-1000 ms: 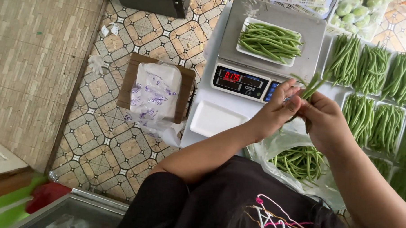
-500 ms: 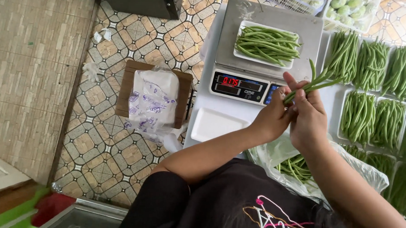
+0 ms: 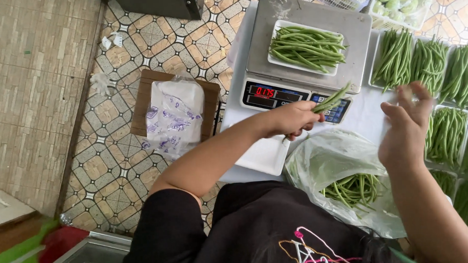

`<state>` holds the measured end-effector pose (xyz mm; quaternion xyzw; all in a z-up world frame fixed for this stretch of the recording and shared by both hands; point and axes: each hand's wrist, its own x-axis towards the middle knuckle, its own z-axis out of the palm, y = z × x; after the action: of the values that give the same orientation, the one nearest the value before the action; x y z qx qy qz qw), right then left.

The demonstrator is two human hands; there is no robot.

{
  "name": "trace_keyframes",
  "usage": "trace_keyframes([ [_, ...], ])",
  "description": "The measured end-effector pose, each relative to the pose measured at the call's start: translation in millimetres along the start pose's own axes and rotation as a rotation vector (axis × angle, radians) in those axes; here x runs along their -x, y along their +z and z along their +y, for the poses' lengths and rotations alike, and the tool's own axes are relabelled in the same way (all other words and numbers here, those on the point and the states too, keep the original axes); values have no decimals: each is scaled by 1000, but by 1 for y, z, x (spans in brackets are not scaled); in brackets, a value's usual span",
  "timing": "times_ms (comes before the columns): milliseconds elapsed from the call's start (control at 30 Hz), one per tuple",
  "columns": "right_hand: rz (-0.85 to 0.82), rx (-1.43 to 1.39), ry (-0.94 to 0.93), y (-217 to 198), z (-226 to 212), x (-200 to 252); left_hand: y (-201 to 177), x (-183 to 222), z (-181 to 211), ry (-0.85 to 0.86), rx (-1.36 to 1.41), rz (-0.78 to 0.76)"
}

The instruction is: Sorting, weighing, and portioning green beans into trays using a digital scale.

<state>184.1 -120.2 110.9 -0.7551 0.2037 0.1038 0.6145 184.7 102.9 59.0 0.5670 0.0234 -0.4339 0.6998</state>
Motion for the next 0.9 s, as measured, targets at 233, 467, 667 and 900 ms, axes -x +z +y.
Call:
trace_keyframes([
  [233,-623,938,-761,14,12,-10,-7,17,36,-100,-626,-196],
  [467,-641,1054,-234,33,12,-15,-23,14,34,39,-927,-201],
  [667,-483,132,83,20,17,-10,-56,36,21,373,49,7],
  [900,-457,-319,155,38,44,-2,-4,-20,-59,611,83,150],
])
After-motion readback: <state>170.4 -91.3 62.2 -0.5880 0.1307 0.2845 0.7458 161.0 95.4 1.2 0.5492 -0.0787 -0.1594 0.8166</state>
